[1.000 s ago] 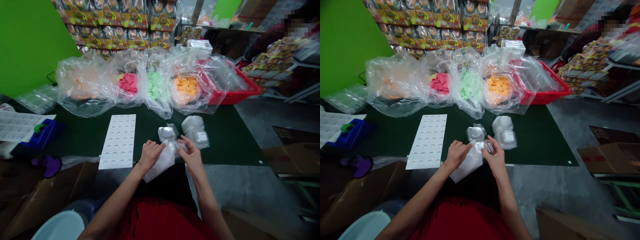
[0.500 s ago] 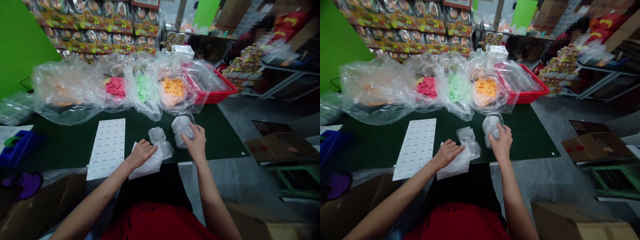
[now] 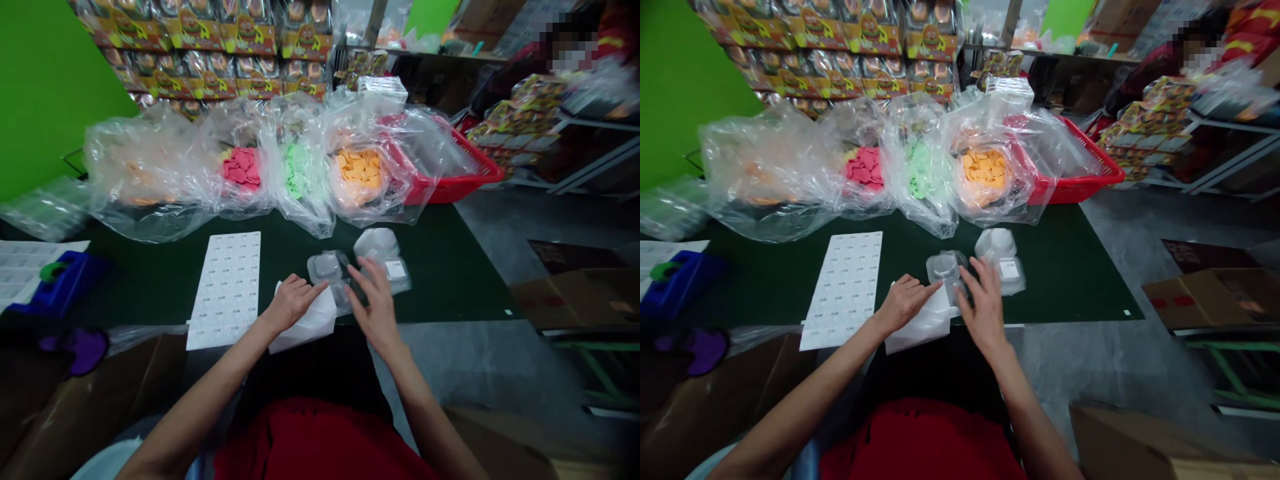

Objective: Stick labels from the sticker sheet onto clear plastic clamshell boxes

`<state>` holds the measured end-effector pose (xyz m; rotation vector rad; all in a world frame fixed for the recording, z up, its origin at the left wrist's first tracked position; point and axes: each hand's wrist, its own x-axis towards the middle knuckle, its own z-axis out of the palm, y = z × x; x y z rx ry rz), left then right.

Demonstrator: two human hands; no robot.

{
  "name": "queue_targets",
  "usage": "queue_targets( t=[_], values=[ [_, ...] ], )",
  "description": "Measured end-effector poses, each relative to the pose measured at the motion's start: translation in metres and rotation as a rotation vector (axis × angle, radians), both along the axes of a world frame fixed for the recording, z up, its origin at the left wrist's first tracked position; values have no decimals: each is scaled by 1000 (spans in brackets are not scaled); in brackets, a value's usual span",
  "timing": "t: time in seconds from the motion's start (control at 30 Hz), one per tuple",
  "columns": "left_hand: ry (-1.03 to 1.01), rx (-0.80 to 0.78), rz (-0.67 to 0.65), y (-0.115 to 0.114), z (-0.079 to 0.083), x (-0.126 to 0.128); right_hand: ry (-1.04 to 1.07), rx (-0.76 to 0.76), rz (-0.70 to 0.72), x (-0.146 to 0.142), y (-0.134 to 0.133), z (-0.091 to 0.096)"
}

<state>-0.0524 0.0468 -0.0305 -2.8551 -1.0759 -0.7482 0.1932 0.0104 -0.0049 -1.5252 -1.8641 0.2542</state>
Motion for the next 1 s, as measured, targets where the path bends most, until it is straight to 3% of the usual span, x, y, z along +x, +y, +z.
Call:
queue_targets(
  t=[0.07, 0.13, 0.27, 0.43, 0.53, 0.63, 0.7, 0.8, 0.9, 1.0],
  values=[
    [-36, -45, 47, -2, -2, 0, 7, -97, 106, -17, -4, -14],
    [-55, -111, 94, -7, -4, -2, 23, -160, 122, -28, -6, -28],
    [-52, -302, 218, -24, -10, -7, 113, -153, 117, -35, -5, -39],
    [-161, -668, 438, -40, -9, 3, 336, -74, 49, -30, 1, -26],
    [-268, -700, 488, -40, -6, 13, 451, -12, -36, -23, 4, -13],
    [-250, -659, 528, -37, -4, 18, 483, -3, -58, -12, 4, -1],
    [-170, -623, 568, -34, -4, 18, 401, 42, -69, -6, 4, 6],
    [-66, -609, 621, -31, -5, 15, 67, 111, -122, 2, 6, 11],
    [-44, -631, 644, -30, -5, 11, -268, 68, -137, 6, 12, 9],
    [-26, -630, 645, -31, -4, 11, -392, 28, -160, 5, 19, 3]
  ],
)
